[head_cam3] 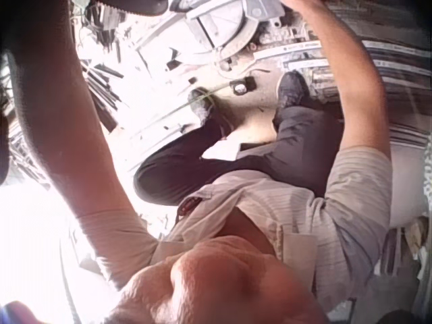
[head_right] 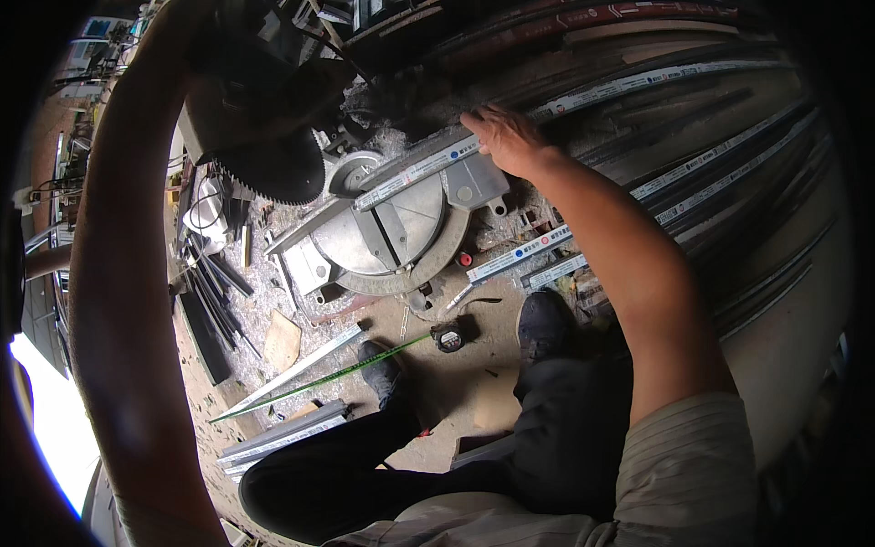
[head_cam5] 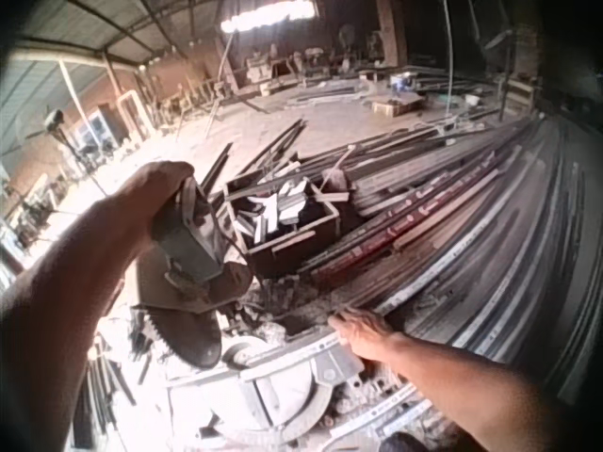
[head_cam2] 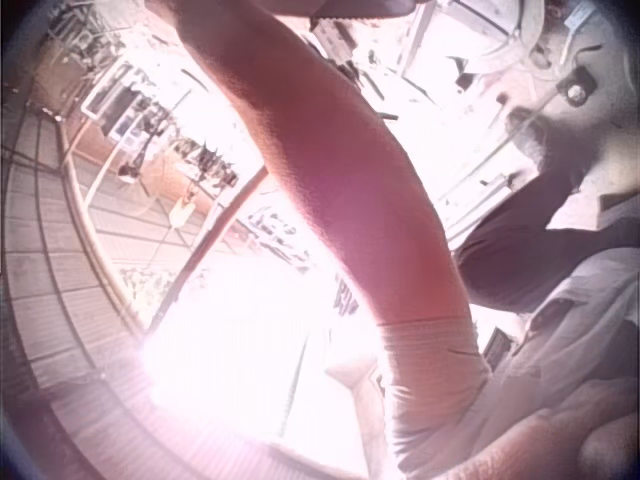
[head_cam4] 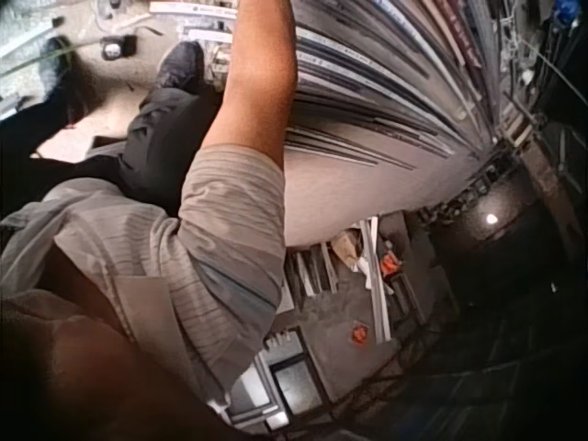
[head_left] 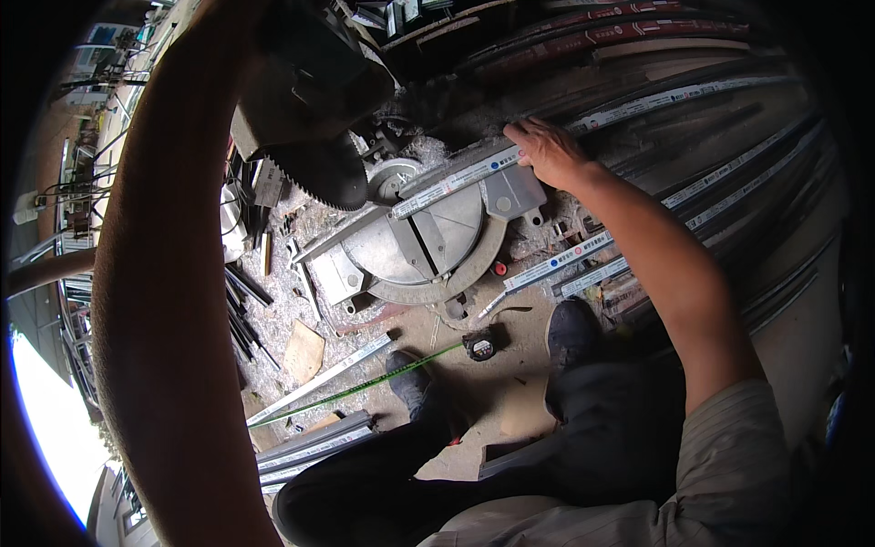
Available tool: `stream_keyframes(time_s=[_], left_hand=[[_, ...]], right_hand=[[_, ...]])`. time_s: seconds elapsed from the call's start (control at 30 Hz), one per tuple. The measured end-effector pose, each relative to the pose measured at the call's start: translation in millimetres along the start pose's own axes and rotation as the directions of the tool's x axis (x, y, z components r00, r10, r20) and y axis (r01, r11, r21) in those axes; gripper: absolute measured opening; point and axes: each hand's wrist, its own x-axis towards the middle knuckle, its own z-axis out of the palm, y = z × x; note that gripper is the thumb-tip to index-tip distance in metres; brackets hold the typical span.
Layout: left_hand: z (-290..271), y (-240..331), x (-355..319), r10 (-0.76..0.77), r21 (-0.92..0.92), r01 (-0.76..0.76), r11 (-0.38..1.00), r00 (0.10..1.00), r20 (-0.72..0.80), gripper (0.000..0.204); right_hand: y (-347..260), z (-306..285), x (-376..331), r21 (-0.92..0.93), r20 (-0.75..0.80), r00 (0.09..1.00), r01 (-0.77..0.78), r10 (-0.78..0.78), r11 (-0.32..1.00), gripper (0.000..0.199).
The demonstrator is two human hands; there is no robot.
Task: The person measures and marks metal profiles with a tape measure and marker, then cuts them to length using a miter saw. The person repeats this process for several pieces, stacking the cut sections on the floor.
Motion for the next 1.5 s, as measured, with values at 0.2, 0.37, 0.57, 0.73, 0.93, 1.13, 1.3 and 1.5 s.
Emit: stream_keyframes(time_s=[0.2, 0.37, 0.57, 0.73, 0.93, 1.13, 1.3, 1.5], left_hand=[[-15, 0, -1, -0.005, -0.102, 0.000, 0.995, 0.999, -0.044, 0.023], [3, -3, -6, -0.026, -0.049, 0.023, 0.999, 0.997, -0.070, 0.021], [10, 1, -71, 0.056, -0.023, -0.061, 0.998, 0.984, -0.170, 0.024], [44, 2, -125, 0.075, 0.097, -0.050, 0.994, 0.957, -0.279, 0.025], [37, -29, -161, 0.222, 0.235, -0.174, 0.956, 0.955, -0.195, 0.027], [55, -66, -180, 0.422, 0.202, -0.378, 0.903, 0.868, -0.262, 0.025], [63, -77, -197, 0.449, 0.181, -0.414, 0.892, 0.858, -0.249, 0.041], [77, -92, -217, 0.438, 0.108, -0.426, 0.898, 0.845, -0.306, 0.052]], right_hand=[[-16, 1, 13, 0.029, 0.002, 0.999, 0.035, -0.035, 0.999, 0.044], [-5, -6, 0, -0.006, 0.015, 1.000, 0.009, -0.009, 1.000, 0.044], [-17, -3, 12, 0.022, 0.039, 0.999, 0.027, -0.028, 0.999, 0.043], [-4, 2, 0, 0.024, -0.002, 1.000, -0.016, 0.016, 1.000, 0.052], [-8, 7, 7, 0.093, -0.062, 0.997, 0.043, -0.038, 0.995, 0.055], [-4, 4, 6, 0.037, -0.058, 0.993, 0.104, -0.102, 0.994, 0.059], [-3, 5, 4, 0.050, -0.100, 0.985, 0.143, -0.138, 0.988, 0.059], [-5, 5, 5, 0.070, -0.095, 0.990, 0.110, -0.103, 0.992, 0.054]])
